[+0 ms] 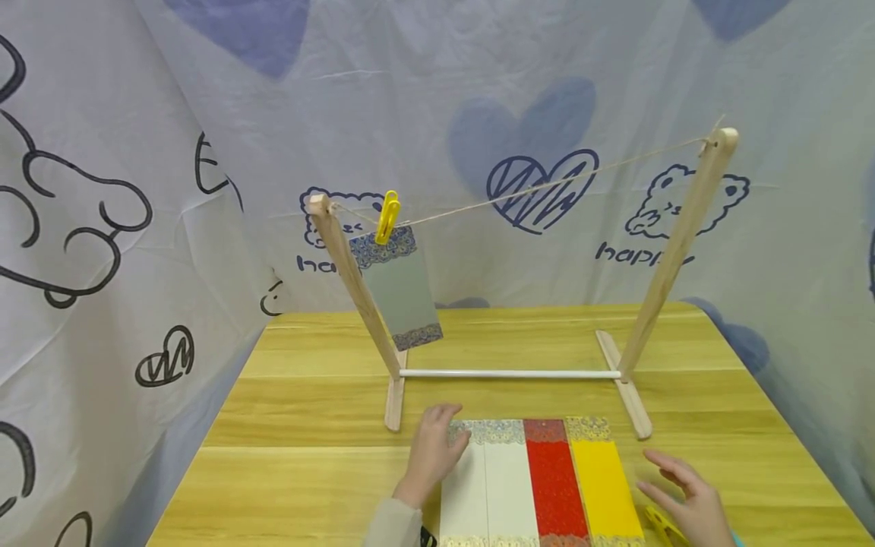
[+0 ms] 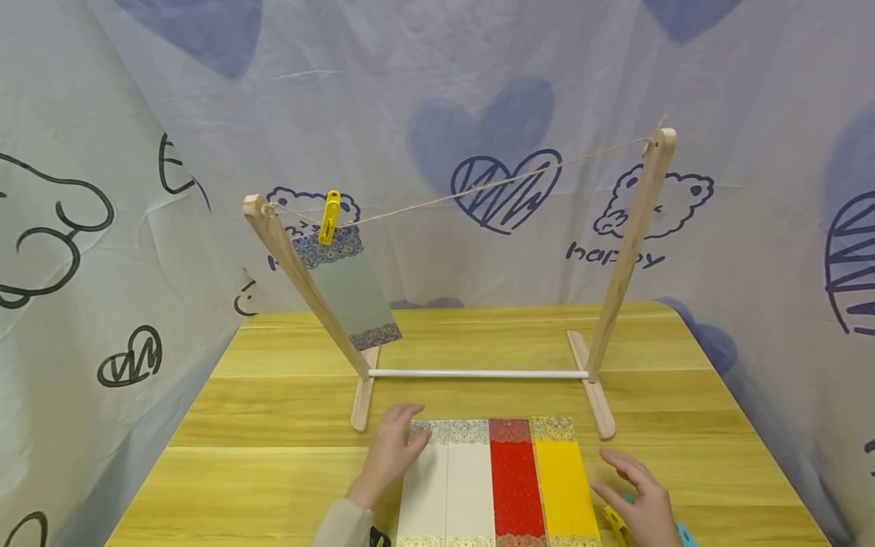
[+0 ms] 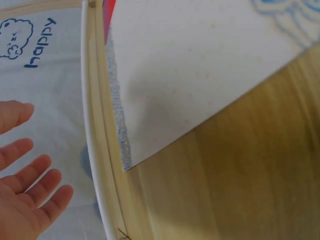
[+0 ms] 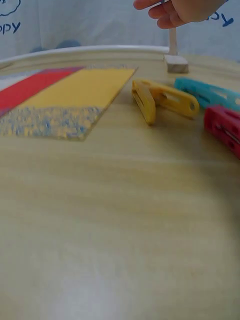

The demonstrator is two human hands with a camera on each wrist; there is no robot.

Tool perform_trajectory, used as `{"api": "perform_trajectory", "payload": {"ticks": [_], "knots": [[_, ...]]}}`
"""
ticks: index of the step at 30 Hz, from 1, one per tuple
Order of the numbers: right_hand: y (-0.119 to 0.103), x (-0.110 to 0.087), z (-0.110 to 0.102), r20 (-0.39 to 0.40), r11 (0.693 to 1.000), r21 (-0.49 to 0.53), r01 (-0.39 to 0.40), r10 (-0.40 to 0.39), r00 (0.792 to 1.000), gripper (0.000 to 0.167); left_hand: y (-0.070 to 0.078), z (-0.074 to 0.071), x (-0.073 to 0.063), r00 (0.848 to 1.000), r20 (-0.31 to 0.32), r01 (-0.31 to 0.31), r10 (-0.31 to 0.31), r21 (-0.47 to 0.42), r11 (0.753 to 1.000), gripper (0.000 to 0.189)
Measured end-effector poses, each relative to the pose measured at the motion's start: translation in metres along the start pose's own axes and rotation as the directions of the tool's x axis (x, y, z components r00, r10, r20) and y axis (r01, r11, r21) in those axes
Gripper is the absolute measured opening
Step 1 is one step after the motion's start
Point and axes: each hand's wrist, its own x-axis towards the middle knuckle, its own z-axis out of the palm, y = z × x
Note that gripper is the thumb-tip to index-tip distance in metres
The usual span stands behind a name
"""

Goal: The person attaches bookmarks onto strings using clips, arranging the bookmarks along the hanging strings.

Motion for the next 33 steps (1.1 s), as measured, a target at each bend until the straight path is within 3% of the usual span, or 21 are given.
{"api": "perform_trajectory", "payload": {"ticks": [7, 12, 17, 21, 29, 33], "knots": [[0.010, -0.007, -0.004, 0.044, 0.994, -0.075, -0.081, 0.085, 0.995, 0.044, 0.000, 0.000, -0.004, 0.989, 0.146, 0.012, -0.015, 0.021, 1.000, 0.055], [0.017, -0.011, -0.008, 0.085, 0.978, -0.162, -0.129, 0.144, 0.986, 0.049, -0.003, 0.002, -0.005, 0.961, 0.277, 0.013, -0.022, 0.036, 0.999, 0.066], [0.026, -0.014, -0.011, 0.095, 0.977, -0.189, -0.096, 0.115, 0.989, 0.048, -0.004, 0.005, -0.005, 0.927, 0.371, 0.017, -0.050, 0.091, 0.996, 0.077], [0.032, -0.018, -0.014, 0.079, 0.978, -0.187, -0.090, 0.107, 0.991, 0.047, -0.006, 0.006, -0.005, 0.913, 0.404, 0.029, -0.062, 0.088, 0.996, 0.082], [0.034, -0.027, -0.020, 0.103, 0.960, -0.224, -0.167, 0.194, 0.976, 0.050, -0.010, 0.004, -0.004, 0.900, 0.431, 0.027, -0.058, 0.077, 0.997, 0.084], [0.034, -0.036, -0.016, 0.035, 0.969, -0.205, -0.137, 0.147, 0.988, 0.048, -0.012, 0.002, -0.003, 0.886, 0.462, -0.002, -0.040, 0.089, 0.996, 0.085]]}}
